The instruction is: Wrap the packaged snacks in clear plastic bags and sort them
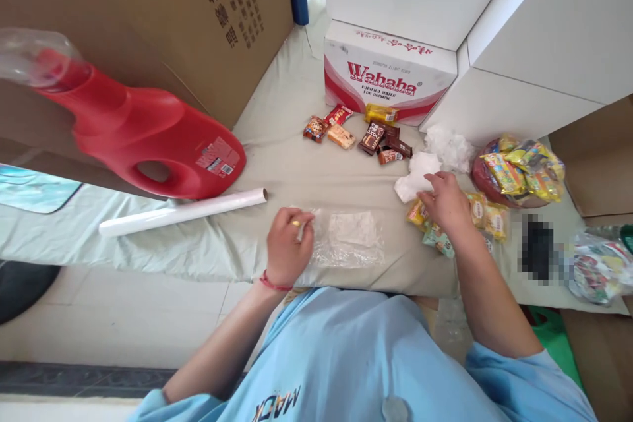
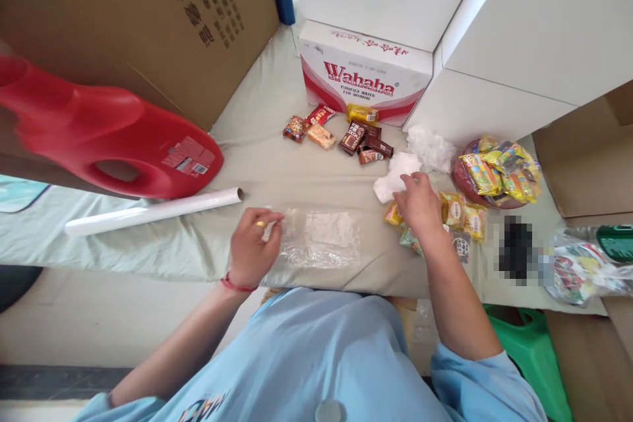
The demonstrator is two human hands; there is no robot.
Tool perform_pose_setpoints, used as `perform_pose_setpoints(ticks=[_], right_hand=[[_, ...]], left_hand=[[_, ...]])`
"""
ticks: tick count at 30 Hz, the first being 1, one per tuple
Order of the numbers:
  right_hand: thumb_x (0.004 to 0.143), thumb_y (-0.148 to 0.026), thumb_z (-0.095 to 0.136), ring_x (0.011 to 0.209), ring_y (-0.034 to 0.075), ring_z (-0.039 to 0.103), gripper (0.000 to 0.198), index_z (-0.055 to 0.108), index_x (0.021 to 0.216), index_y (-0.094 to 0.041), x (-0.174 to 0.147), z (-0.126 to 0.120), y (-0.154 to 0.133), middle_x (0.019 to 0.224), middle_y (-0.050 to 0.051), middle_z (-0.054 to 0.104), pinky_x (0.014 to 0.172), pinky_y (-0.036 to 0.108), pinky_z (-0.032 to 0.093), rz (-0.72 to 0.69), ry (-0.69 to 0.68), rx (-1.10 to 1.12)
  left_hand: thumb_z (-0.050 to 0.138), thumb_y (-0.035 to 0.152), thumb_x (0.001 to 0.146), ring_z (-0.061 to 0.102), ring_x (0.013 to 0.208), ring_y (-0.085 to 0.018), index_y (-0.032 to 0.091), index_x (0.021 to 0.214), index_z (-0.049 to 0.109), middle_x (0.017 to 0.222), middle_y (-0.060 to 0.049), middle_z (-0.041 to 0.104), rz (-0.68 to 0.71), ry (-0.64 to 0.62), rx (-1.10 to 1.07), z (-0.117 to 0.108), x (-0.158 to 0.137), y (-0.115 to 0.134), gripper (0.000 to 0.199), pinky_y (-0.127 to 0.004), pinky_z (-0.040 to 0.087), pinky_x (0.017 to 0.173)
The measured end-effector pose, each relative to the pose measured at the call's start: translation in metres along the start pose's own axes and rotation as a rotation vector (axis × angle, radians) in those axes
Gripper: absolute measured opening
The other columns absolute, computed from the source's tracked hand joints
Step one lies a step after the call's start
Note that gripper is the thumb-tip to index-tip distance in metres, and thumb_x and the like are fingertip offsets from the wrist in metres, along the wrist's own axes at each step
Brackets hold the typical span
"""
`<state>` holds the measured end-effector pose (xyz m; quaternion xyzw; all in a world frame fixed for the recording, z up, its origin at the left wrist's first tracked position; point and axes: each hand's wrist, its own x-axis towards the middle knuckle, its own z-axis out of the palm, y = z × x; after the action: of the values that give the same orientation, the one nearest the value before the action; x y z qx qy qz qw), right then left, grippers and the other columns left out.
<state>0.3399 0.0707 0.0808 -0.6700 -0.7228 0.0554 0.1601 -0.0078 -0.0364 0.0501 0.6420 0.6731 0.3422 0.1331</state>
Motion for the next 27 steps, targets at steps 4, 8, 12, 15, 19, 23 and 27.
perform_pose_setpoints(ticks=[4,8,12,15,19,23,27], right_hand=[[0.095,-0.039,0.057,0.096,0.028,0.065,0.036,0.070,0.123,-0.021,0.000,0.013,-0.022,0.125,0.015,0.065,0.087,0.042,0.051,-0.099,-0.064,0.201],[0.097,-0.026,0.054,0.093,0.024,0.066,0.023,0.075,0.107,-0.023,-0.004,0.043,-0.074,0.102,0.009,0.073,0.088,0.035,0.049,-0.239,-0.368,0.313],[0.097,-0.026,0.060,0.093,0.021,0.065,0.021,0.075,0.110,-0.020,-0.003,0.074,-0.117,0.109,0.010,0.071,0.084,0.030,0.045,-0.303,-0.541,0.253],[0.095,-0.023,0.063,0.089,0.019,0.064,0.017,0.076,0.106,-0.020,0.001,0.085,-0.129,0.105,0.008,0.070,0.081,0.028,0.044,-0.373,-0.625,0.254],[0.091,-0.012,0.059,0.083,0.016,0.062,0.016,0.074,0.090,-0.019,0.007,0.082,-0.121,0.089,0.004,0.069,0.079,0.025,0.043,-0.395,-0.682,0.375],[0.087,-0.011,0.055,0.080,0.015,0.060,0.017,0.070,0.086,-0.017,0.003,0.073,-0.103,0.087,0.003,0.069,0.077,0.025,0.043,-0.304,-0.681,0.512],[0.090,-0.031,0.056,0.069,0.014,0.054,0.017,0.067,0.085,-0.019,-0.011,0.067,-0.083,0.075,-0.002,0.065,0.065,0.024,0.040,-0.138,-0.721,0.720]], left_hand=[[0.052,0.021,0.097,0.063,0.094,-0.024,0.021,0.099,0.072,0.097,-0.008,0.065,0.098,-0.295,0.209,0.032,0.014,0.013,0.020,-0.033,0.046,0.072],[0.056,0.022,0.098,0.060,0.095,-0.026,0.020,0.093,0.070,0.095,-0.010,0.064,0.079,-0.407,0.328,0.050,0.020,0.004,0.016,-0.034,0.042,0.068],[0.054,0.022,0.101,0.058,0.094,-0.025,0.020,0.089,0.070,0.090,-0.008,0.064,0.160,-0.354,0.331,0.054,0.014,-0.007,0.020,-0.034,0.043,0.073],[0.050,0.023,0.102,0.056,0.090,-0.024,0.021,0.090,0.070,0.088,-0.008,0.063,0.210,-0.296,0.283,0.052,0.008,-0.013,0.023,-0.034,0.043,0.075],[0.046,0.024,0.104,0.054,0.088,-0.024,0.021,0.094,0.071,0.087,-0.008,0.063,0.252,-0.212,0.187,0.050,0.003,-0.018,0.027,-0.035,0.043,0.075],[0.046,0.023,0.103,0.053,0.088,-0.023,0.020,0.098,0.071,0.091,-0.009,0.065,0.301,-0.146,0.051,0.049,0.004,-0.018,0.025,-0.035,0.045,0.079],[0.047,0.022,0.102,0.055,0.089,-0.021,0.022,0.097,0.070,0.094,-0.008,0.065,0.295,-0.099,-0.036,0.044,0.005,-0.011,0.024,-0.035,0.047,0.081]])
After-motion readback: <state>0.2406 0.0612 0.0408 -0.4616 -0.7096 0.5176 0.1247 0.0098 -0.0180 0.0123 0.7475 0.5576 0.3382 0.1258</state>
